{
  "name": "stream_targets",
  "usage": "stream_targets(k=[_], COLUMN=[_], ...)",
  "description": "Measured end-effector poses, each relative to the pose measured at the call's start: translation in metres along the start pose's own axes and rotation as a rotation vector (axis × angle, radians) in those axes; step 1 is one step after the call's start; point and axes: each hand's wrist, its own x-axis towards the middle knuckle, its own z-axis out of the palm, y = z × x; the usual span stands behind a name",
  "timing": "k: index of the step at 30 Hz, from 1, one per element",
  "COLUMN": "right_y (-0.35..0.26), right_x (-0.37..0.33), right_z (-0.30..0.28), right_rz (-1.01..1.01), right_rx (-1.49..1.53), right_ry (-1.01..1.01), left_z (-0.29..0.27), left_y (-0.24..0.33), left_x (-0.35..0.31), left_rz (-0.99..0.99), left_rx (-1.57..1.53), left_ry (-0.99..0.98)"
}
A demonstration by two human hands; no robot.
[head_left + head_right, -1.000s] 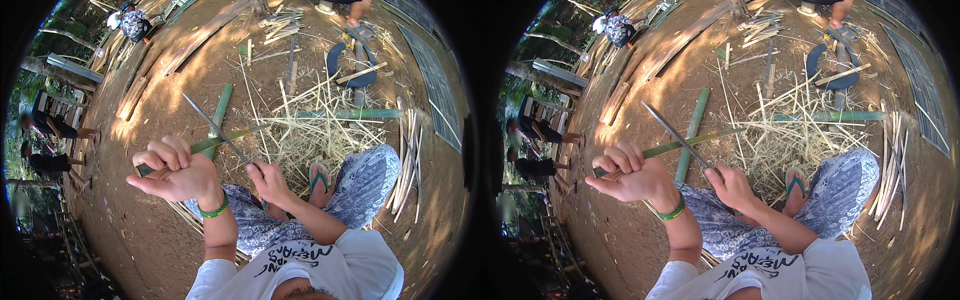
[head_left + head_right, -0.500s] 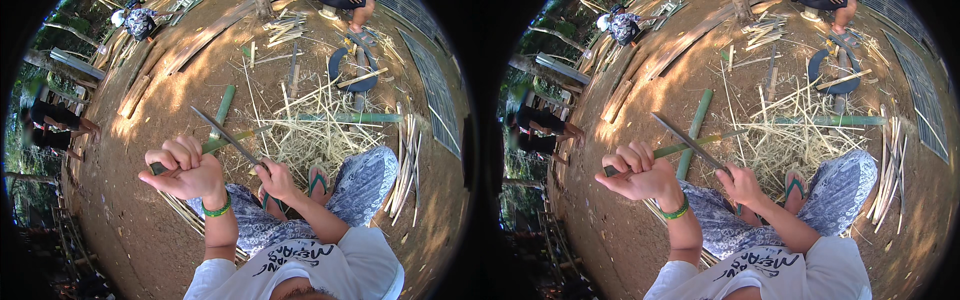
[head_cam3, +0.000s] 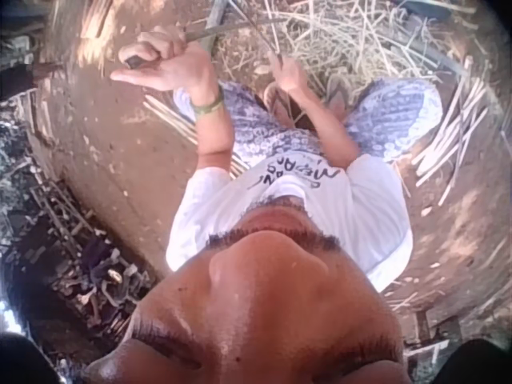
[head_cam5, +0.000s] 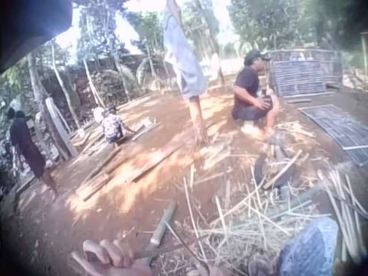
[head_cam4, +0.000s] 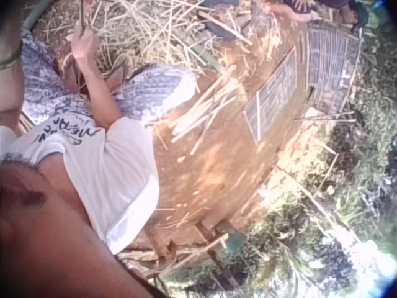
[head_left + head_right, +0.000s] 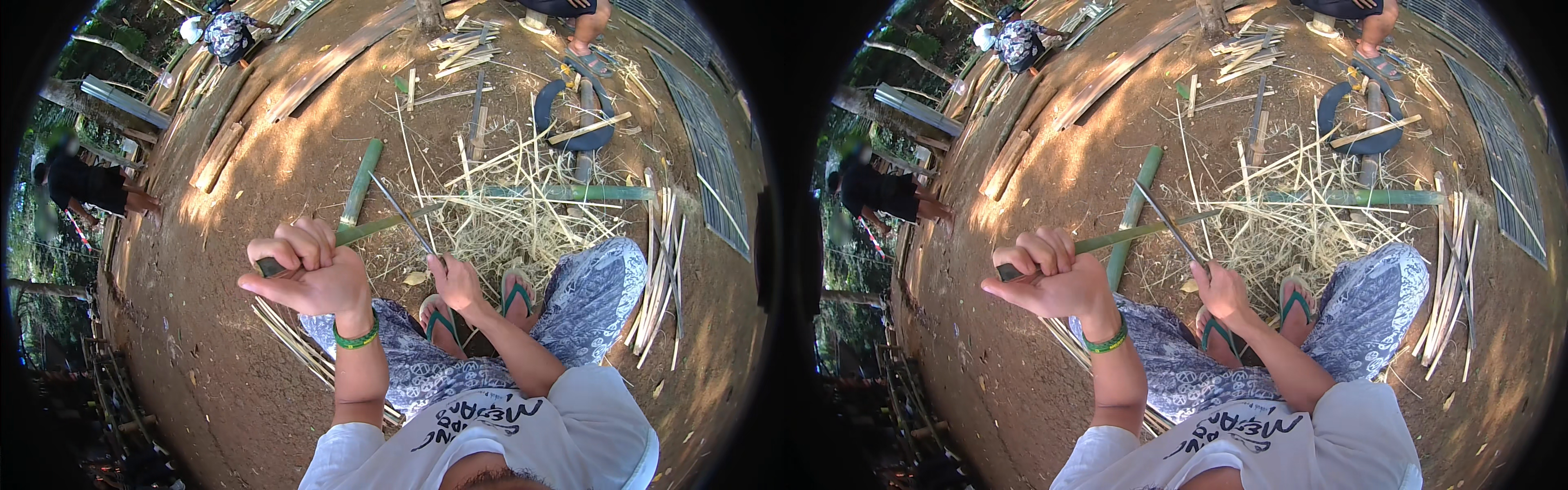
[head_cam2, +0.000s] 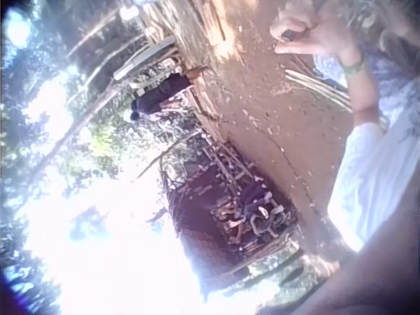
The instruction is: The person sits on the ground and uses a large knife to split long bamboo stalks into thin strips. They hold the bamboo against their leg and repeatedly strike it with the knife to separate the fibers, then gather the resulting strips.
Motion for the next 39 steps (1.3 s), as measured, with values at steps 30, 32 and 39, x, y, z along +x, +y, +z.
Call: stream_targets(k=[30,32,39], right_y=[-0.059,-0.050,0.006], right_x=[-0.029,-0.034,-0.018], right_z=[-0.034,-0.025,0.015], right_rz=[-0.089,-0.117,-0.041], right_rx=[0.213,0.243,0.229], right_ry=[-0.068,-0.058,0.093], left_z=[0.008,0.011,0.020], left_y=[-0.004,-0.005,-0.013], left_x=[-0.007,-0.007,-0.002], left_rz=[0.017,0.021,0.026], left_rx=[-0.037,-0.050,-0.005], left_ry=[0.056,0.099,0.138])
